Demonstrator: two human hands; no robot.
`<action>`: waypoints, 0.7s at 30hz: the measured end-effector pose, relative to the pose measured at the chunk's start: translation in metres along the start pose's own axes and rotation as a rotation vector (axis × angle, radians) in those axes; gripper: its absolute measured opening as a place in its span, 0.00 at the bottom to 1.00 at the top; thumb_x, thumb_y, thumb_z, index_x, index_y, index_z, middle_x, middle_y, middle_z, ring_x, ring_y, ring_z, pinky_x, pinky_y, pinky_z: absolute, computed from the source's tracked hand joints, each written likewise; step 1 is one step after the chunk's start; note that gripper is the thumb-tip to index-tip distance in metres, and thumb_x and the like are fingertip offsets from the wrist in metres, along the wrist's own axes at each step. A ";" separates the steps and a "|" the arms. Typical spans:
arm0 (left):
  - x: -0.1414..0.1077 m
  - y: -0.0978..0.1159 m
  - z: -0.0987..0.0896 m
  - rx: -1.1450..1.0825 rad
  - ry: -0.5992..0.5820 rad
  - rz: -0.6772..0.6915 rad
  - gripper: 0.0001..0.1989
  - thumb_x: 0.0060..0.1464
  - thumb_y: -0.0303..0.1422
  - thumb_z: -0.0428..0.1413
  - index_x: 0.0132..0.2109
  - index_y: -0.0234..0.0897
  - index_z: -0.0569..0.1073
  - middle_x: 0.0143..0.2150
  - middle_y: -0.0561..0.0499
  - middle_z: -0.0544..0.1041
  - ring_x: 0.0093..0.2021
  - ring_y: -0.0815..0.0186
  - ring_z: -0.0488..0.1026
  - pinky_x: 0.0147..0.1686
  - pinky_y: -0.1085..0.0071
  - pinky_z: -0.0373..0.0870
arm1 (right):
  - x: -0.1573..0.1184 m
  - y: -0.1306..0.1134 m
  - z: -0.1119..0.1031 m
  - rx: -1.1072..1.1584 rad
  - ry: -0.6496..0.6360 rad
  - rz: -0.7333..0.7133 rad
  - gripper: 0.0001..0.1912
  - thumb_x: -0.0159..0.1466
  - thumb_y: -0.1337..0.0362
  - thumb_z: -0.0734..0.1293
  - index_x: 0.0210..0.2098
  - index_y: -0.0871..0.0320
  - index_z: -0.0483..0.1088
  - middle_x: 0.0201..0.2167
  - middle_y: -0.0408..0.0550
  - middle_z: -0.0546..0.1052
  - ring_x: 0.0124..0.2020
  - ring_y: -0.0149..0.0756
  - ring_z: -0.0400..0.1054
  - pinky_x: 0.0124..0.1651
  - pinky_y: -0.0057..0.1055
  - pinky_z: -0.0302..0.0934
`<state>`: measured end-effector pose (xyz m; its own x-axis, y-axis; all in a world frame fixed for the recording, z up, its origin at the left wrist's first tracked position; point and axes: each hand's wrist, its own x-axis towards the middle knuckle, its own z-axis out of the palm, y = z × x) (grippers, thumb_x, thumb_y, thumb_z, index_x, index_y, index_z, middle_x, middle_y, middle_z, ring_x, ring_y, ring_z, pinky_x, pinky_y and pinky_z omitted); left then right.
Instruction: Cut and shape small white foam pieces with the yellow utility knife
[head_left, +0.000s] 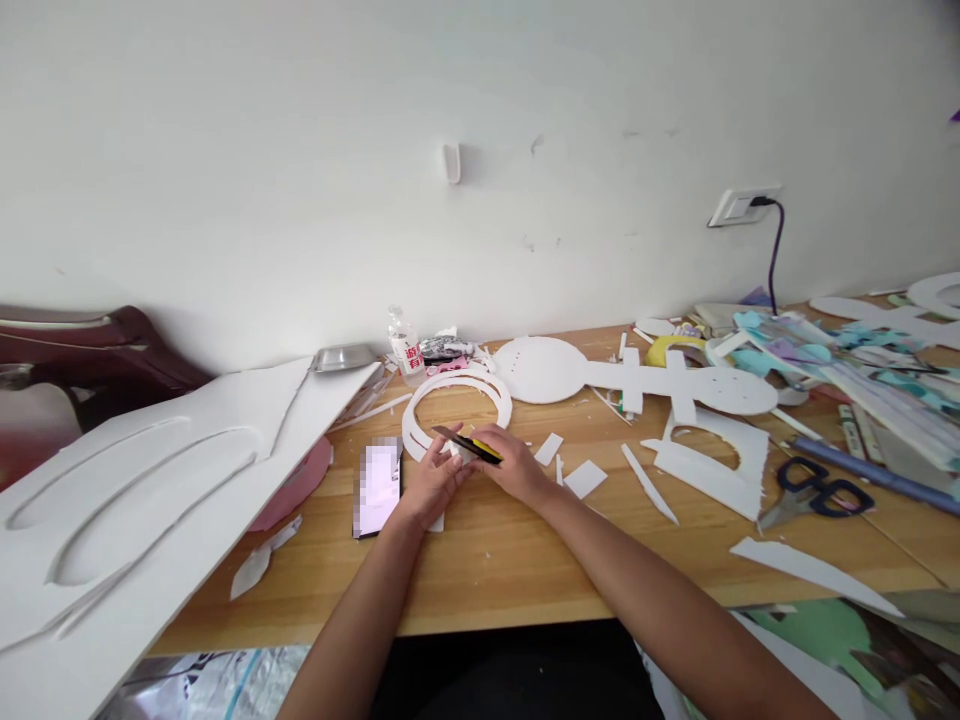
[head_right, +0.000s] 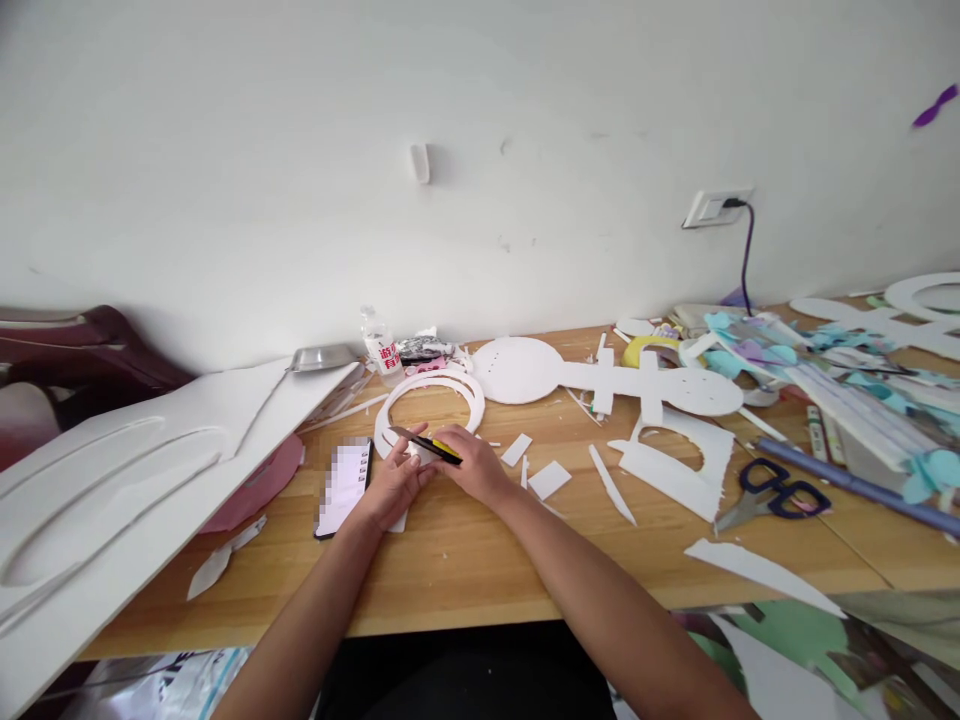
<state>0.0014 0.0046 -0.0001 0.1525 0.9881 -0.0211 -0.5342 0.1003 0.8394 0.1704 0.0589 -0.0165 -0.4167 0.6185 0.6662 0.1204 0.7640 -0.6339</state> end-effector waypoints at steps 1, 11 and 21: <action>0.000 0.000 -0.001 0.001 -0.007 -0.006 0.36 0.46 0.35 0.67 0.61 0.41 0.65 0.48 0.43 0.78 0.49 0.59 0.75 0.54 0.60 0.66 | 0.000 0.000 0.000 0.003 -0.001 -0.005 0.16 0.64 0.60 0.68 0.51 0.53 0.69 0.46 0.52 0.74 0.49 0.42 0.70 0.52 0.41 0.65; -0.001 0.005 0.000 -0.102 -0.031 0.100 0.39 0.44 0.40 0.68 0.62 0.43 0.62 0.53 0.43 0.75 0.54 0.56 0.72 0.58 0.55 0.63 | 0.006 -0.008 -0.005 0.022 0.102 0.012 0.20 0.63 0.59 0.69 0.54 0.52 0.67 0.52 0.52 0.73 0.55 0.43 0.66 0.59 0.43 0.61; -0.001 0.004 0.002 -0.126 -0.001 0.096 0.34 0.49 0.38 0.65 0.62 0.45 0.62 0.50 0.45 0.76 0.52 0.57 0.73 0.56 0.55 0.63 | 0.003 -0.006 0.000 -0.009 0.144 0.069 0.12 0.65 0.58 0.67 0.46 0.53 0.71 0.40 0.50 0.76 0.43 0.41 0.71 0.48 0.38 0.66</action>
<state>0.0003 0.0043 0.0045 0.0963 0.9938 0.0561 -0.6461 0.0196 0.7630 0.1690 0.0562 -0.0107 -0.2733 0.6888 0.6714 0.1527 0.7202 -0.6767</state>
